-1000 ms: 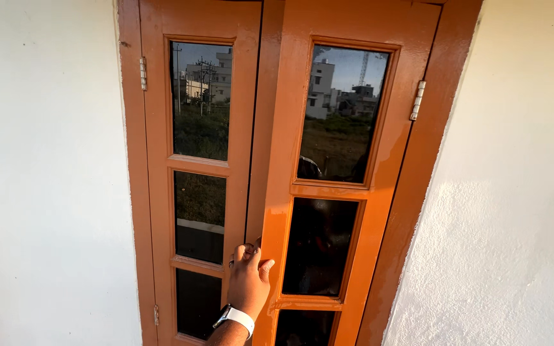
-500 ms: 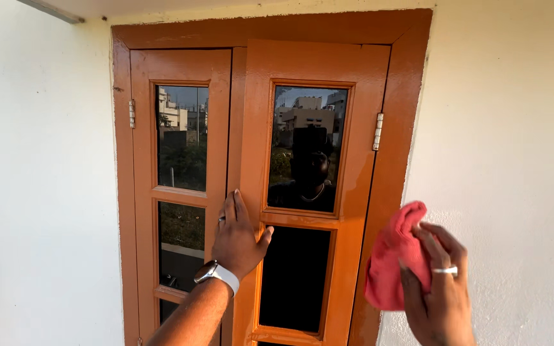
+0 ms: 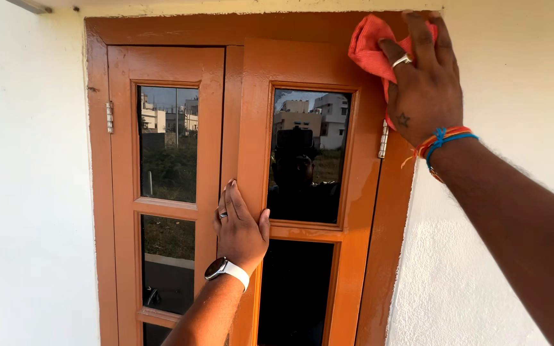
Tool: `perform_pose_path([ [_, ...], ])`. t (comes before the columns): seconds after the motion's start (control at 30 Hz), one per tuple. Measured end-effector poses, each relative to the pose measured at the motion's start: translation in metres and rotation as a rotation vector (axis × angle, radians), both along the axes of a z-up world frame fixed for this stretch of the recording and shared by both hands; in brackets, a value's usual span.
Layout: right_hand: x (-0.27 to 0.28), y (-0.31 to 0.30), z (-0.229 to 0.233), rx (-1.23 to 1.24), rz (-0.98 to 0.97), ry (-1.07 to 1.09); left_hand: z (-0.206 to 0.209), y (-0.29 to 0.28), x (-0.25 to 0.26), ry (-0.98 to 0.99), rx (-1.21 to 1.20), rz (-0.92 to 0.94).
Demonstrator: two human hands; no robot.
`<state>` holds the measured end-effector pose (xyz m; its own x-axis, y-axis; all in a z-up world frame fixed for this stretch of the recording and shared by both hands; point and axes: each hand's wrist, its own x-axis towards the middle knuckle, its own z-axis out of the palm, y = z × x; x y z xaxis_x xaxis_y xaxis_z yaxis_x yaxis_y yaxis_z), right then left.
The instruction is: The person wipes the wooden frames and glass panes of a door using a pink cloth. They spray the glass with a bottle and wipe it down several times.
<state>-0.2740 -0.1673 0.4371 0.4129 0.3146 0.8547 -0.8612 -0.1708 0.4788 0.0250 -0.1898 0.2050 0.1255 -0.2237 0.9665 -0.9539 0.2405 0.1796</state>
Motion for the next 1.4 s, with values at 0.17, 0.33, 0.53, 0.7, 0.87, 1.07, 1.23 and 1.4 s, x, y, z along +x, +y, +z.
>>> perform_pose_path([
  [0.17, 0.015, -0.024, -0.017, 0.196, 0.070, 0.021, -0.002, 0.000, -0.001, 0.015, -0.041, -0.039],
  [0.33, 0.026, -0.020, -0.076, 0.204, -0.102, 0.039, -0.001, 0.002, -0.001, 0.029, -0.072, -0.063],
  [0.53, 0.045, -0.004, -0.209, 0.363, -0.100, 0.066, -0.006, -0.010, -0.006, 0.023, 0.003, 0.030],
  [0.7, 0.038, -0.007, -0.221, 0.396, -0.128, 0.191, -0.010, -0.018, -0.005, 0.031, 0.003, 0.018],
  [0.87, 0.017, -0.011, -0.162, 0.300, -0.287, 0.463, -0.015, -0.018, -0.004, 0.024, -0.021, 0.023],
  [1.07, 0.020, -0.008, -0.067, 0.031, -0.329, 0.198, -0.016, -0.022, -0.005, 0.027, 0.001, 0.059],
  [1.23, 0.041, -0.011, -0.071, 0.081, -0.162, -0.020, -0.016, -0.024, -0.006, 0.031, -0.019, 0.072],
  [1.4, 0.073, -0.015, -0.136, 0.226, -0.131, -0.021, -0.016, -0.021, -0.006, 0.037, -0.029, 0.052],
])
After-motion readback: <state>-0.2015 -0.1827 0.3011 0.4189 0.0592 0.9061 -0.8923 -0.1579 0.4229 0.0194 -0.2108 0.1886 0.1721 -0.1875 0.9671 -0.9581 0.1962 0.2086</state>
